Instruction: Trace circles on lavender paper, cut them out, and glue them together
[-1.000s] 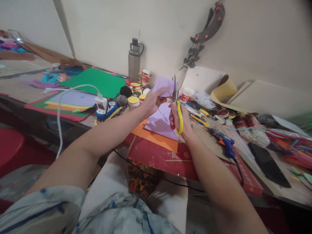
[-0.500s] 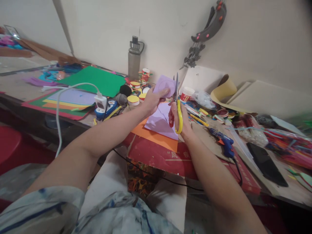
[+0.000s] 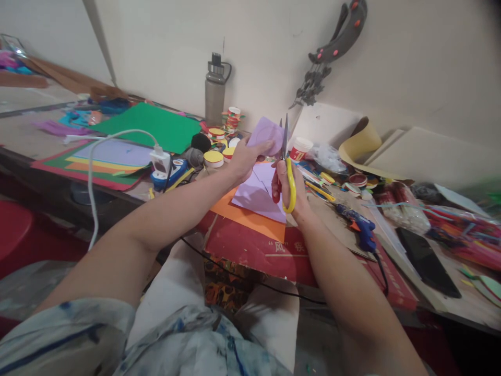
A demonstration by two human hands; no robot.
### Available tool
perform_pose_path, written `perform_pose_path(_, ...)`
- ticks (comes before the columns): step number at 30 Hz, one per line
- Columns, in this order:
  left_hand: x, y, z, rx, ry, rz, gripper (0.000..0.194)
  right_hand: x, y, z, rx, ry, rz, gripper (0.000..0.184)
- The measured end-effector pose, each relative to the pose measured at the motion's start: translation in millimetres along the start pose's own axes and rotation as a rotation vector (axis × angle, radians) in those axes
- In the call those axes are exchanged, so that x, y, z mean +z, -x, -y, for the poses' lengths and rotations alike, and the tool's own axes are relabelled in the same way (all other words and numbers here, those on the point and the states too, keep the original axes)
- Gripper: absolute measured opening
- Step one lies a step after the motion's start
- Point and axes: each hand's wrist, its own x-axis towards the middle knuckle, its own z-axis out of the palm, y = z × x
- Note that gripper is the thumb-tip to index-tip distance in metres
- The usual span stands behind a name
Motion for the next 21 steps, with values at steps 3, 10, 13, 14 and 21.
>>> perform_pose_path(3,0.1,-1,-1,-0.008,0.010,0.005,0.024,0,0,-1,0.002,-0.022,-0.004,0.080)
perform_pose_path(10,3.0,2,-7,-0.045,-0.003,-0.021,0.028,-1,-2,-7,0.004,-0.028,0.009,0.079)
perform_pose_path(13,3.4,2,-9,-0.047,-0.015,-0.022,0.023,-1,-2,-6,-0.019,-0.022,0.013,0.080)
perform_pose_path(14,3.2,2,-9,-0.042,-0.006,-0.015,0.022,-1,-3,-6,-0.033,-0.018,0.018,0.079)
perform_pose_path(21,-0.4,0,-6,-0.015,0.015,0.025,0.028,-1,-7,-11,-0.079,-0.006,0.034,0.078)
